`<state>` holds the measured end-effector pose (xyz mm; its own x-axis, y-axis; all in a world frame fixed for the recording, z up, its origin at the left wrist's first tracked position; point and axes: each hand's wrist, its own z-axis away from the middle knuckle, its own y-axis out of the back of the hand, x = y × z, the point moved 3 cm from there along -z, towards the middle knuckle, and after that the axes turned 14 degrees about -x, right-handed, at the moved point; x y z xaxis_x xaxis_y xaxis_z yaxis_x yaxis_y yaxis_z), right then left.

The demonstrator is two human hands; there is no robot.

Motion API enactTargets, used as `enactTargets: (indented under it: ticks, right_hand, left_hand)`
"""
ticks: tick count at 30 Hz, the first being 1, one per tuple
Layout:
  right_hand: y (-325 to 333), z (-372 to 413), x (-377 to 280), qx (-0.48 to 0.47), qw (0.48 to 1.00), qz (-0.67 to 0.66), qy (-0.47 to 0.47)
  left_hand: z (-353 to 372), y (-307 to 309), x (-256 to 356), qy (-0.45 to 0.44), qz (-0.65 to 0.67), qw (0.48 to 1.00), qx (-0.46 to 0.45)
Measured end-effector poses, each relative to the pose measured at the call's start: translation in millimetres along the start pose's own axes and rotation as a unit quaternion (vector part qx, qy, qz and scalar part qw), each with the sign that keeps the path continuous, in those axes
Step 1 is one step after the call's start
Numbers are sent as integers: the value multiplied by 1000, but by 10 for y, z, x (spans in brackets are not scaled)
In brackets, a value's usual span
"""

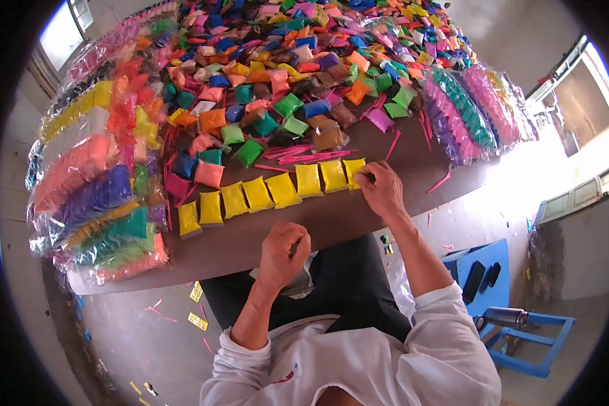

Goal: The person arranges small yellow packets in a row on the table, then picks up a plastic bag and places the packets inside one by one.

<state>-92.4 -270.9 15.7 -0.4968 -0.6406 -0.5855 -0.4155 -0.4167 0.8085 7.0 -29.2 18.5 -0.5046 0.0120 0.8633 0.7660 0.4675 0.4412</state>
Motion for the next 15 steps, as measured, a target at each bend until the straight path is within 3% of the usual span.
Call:
enactTargets:
  ticks: [5, 11, 13, 15]
  right_hand:
    - [41, -54, -2, -10, 1000, -10, -24]
    - [209, -547, -342, 110, 988, -4, 109]
    - [236, -899, -533, 111, 980, -14, 163]
    - [180, -1309, -605, 98, 982, 33, 159]
  left_hand:
    - [17, -10, -52, -14, 5, 1000, -8]
    - [10, 6, -84, -34, -9, 999, -21]
    - [-7, 14, -62, -35, -19, 999, -24]
    - [-1, 7, -70, -35, -4, 999, -18]
